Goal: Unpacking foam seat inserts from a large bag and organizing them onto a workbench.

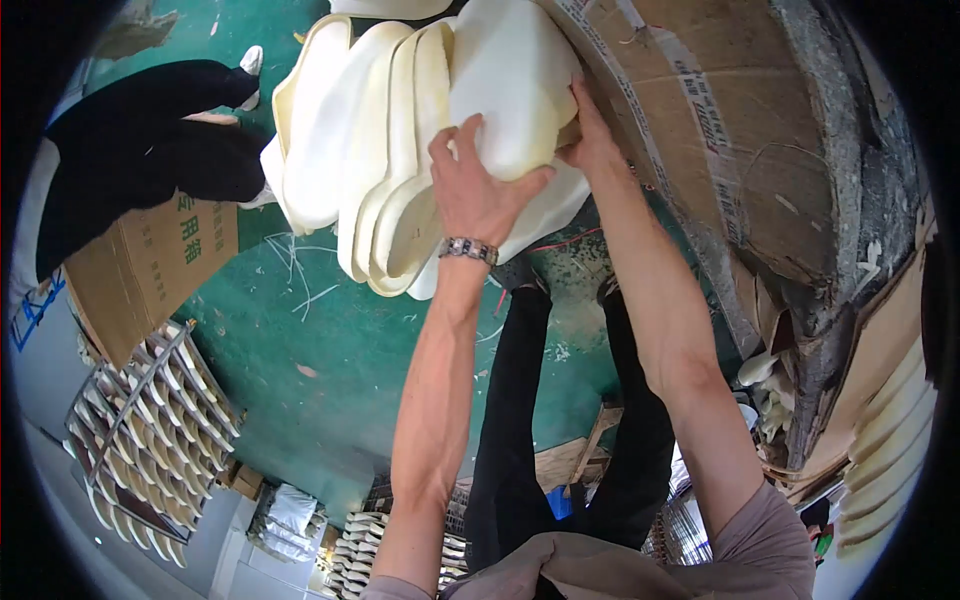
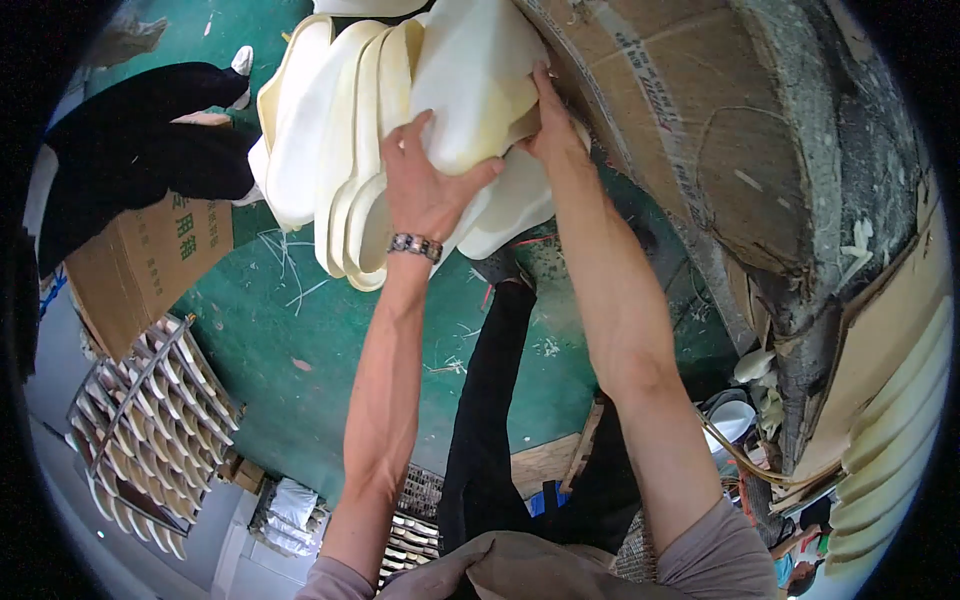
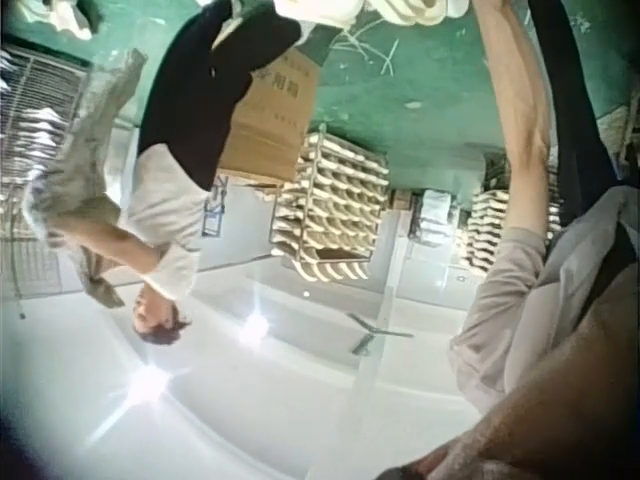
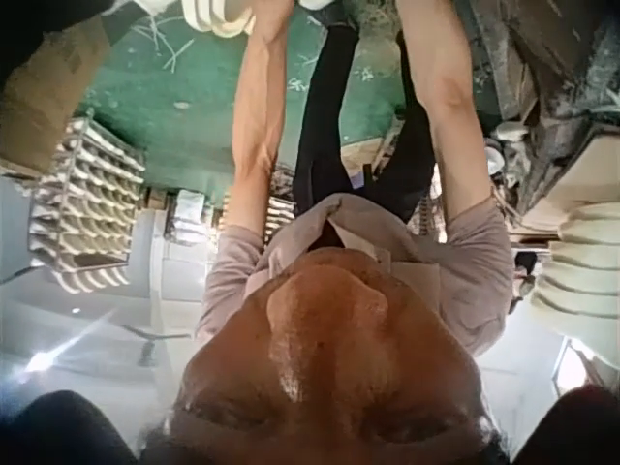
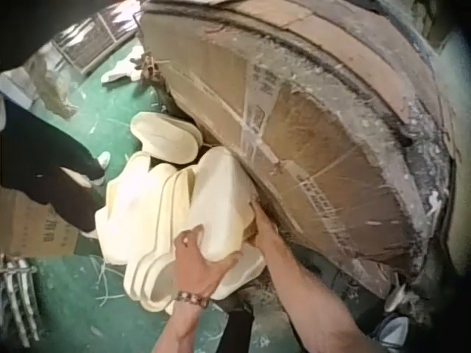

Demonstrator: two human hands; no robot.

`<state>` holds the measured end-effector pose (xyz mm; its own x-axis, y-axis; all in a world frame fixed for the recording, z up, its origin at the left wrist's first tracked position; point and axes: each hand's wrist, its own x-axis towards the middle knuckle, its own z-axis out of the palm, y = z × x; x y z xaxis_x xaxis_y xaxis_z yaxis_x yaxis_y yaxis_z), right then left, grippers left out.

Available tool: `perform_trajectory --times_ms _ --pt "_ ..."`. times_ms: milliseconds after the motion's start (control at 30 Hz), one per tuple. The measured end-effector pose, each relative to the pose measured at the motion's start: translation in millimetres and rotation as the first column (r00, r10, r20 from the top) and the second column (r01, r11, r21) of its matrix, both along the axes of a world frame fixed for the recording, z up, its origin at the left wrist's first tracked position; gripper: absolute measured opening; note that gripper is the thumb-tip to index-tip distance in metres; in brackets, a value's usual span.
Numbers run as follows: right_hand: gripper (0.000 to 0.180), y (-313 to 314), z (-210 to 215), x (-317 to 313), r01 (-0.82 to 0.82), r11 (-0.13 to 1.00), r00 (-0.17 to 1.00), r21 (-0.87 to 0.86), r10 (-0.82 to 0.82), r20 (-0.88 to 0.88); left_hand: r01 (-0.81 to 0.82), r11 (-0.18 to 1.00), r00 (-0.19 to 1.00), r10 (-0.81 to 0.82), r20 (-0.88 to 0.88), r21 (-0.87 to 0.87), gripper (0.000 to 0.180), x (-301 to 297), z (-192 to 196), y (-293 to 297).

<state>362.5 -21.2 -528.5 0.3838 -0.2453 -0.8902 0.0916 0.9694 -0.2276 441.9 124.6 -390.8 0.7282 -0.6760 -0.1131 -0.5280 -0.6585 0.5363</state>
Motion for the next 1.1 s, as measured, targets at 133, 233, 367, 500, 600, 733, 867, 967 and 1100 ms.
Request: perform_trajectory --times_ms 133,233,367,500,600,733,867,967,1100 --pt "0.058 -15.2 -32.6 -45.7 -0.003 0.996 0.995 -0.090 -0.005 -0.096 -0.058 0.996 0.965 0.074 -0.250 0.073 0.091 -40.1 -20.9 13.1" --pt "0.048 33.6 -25.9 -54.8 -0.149 0.976 0.966 -0.159 0.109 -0.234 -0.049 0.984 0.922 0.110 -0.371 0.169 0.098 -44.1 -42.8 52.7" --pt "0.043 80.7 8.0 -53.9 -0.129 0.936 0.988 -0.328 0.094 -0.118 -0.219 0.966 0.723 0.256 -0.642 0.138 0.094 -35.6 -74.9 93.2" --pt "0.040 105.6 60.3 -67.4 -0.458 0.729 0.857 -0.509 0.211 -0.470 -0.369 0.929 0.424 0.196 -0.884 0.029 0.084 -49.6 -58.0 114.1" --pt "0.037 127.3 118.8 -87.3 -0.629 0.524 0.753 -0.574 0.224 -0.619 -0.477 0.866 0.166 0.254 -0.953 0.148 0.073 -85.6 -15.4 156.6" --pt "0.031 163.6 215.8 -115.6 -0.732 0.269 0.678 -0.626 0.200 -0.707 -0.624 0.771 -0.021 0.147 -0.989 0.128 0.070 -143.4 75.1 195.1" --pt "0.024 187.6 330.4 -129.2 -0.745 0.152 0.661 -0.649 0.297 -0.689 -0.687 0.717 -0.141 0.029 -0.990 0.119 0.077 -165.7 152.2 224.0" --pt "0.020 196.3 411.7 -135.8 -0.712 0.003 0.679 -0.703 0.262 -0.686 -0.811 0.557 -0.197 0.025 -0.980 0.177 0.079 -174.2 199.3 222.8" --pt "0.018 199.3 524.4 -152.8 -0.616 -0.172 0.737 -0.769 0.221 -0.639 -0.842 0.536 -0.163 -0.149 -0.975 0.058 0.076 -166.9 260.1 214.0"
